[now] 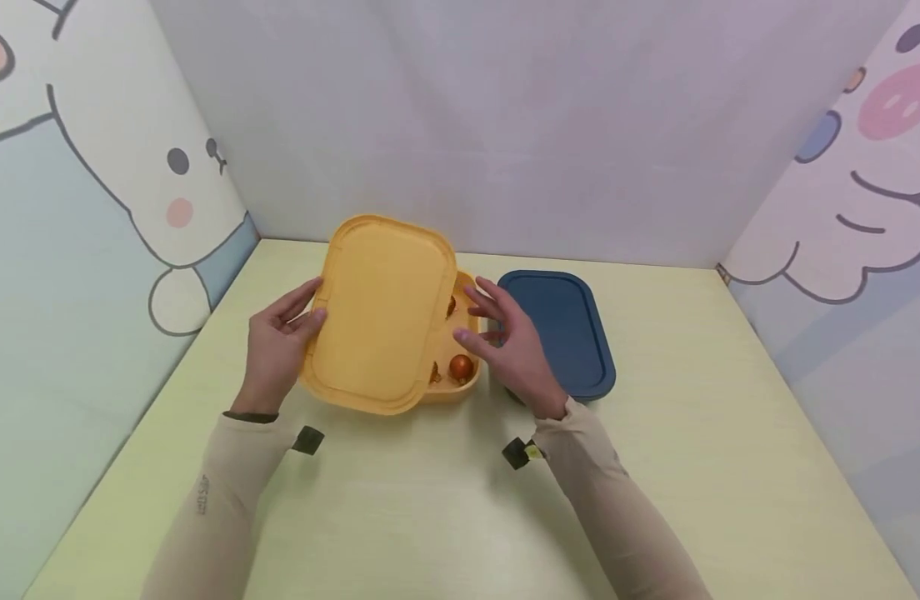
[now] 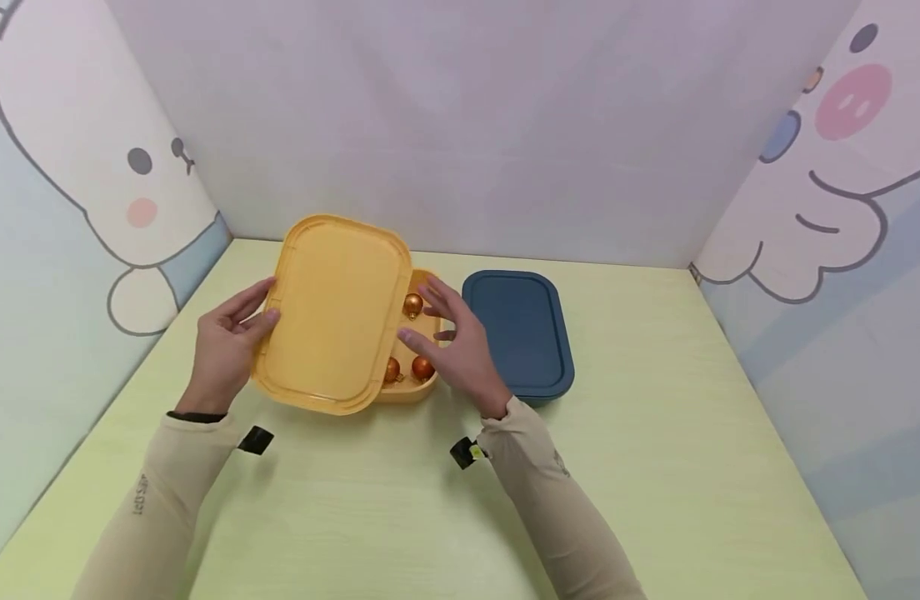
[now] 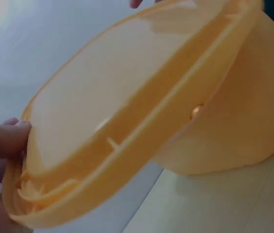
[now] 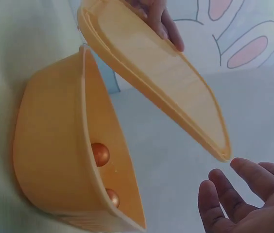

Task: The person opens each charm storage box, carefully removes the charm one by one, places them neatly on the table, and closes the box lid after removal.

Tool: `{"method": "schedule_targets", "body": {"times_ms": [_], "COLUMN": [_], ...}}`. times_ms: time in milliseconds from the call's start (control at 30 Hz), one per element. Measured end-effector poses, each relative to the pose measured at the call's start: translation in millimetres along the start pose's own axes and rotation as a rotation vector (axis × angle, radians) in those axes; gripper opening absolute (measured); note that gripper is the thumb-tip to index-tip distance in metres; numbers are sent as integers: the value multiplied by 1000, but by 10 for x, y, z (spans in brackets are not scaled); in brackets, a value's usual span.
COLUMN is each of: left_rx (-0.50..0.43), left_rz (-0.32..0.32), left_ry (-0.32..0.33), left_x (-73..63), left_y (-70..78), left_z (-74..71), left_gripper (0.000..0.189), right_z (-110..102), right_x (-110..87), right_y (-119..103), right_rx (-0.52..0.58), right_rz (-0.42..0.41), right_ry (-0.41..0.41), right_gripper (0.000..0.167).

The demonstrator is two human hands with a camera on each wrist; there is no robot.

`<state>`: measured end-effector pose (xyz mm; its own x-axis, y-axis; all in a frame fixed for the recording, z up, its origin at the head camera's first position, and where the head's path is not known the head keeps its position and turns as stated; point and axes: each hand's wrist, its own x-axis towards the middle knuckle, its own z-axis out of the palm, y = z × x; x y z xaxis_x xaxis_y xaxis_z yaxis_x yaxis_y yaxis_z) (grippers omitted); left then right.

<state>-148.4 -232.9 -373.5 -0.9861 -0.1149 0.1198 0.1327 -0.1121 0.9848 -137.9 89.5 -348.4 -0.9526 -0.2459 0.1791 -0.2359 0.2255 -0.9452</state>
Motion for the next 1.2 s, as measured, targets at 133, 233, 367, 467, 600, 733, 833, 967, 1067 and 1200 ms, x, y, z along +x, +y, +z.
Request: {"method": "schedule_targets", "body": {"times_ms": [133,233,367,467,600,733,833,967,1067,1200], "left_rx": [4,-20,-43,-39,-25,11,60,220,399,539], "left_rz": [-130,-191,-247,-283,-343,-362,-334,-300,-303,-310], "left_ry": [87,155,222,250,261,244,218,166,153,153], "left_x": [72,133,210,256,305,358,398,466,504,542], "left_y": [-78,-129,-218,-293,-431,-586,-666,-728,-752,-756], "left_z": [-212,-415,-716,-928,-1123,-1215,-1243,-1235,-1217,-1196], "left_gripper": [50,51,52,53,53,54,55,54,52,51], "right_z": [-84,-183,-287,-318,-342,-361,-363,-359,-359,-365], "right_x": [-42,-87,-137,-158,-177,-192,-202,-217,-230,-244], "right_y": [78,133,183,203,229,256,270,284,290,303], "right_rx": [-10,-12,-30,-43,-55,-67,-76,-89,-95,-106], "right_rz": [17,34,68,83,92,94,94,104,107,98], "right_ry": [10,26,47,49,52,49,41,41,39,34], "right_gripper": [71,70,69,70,70,68,66,65,66,66]}}
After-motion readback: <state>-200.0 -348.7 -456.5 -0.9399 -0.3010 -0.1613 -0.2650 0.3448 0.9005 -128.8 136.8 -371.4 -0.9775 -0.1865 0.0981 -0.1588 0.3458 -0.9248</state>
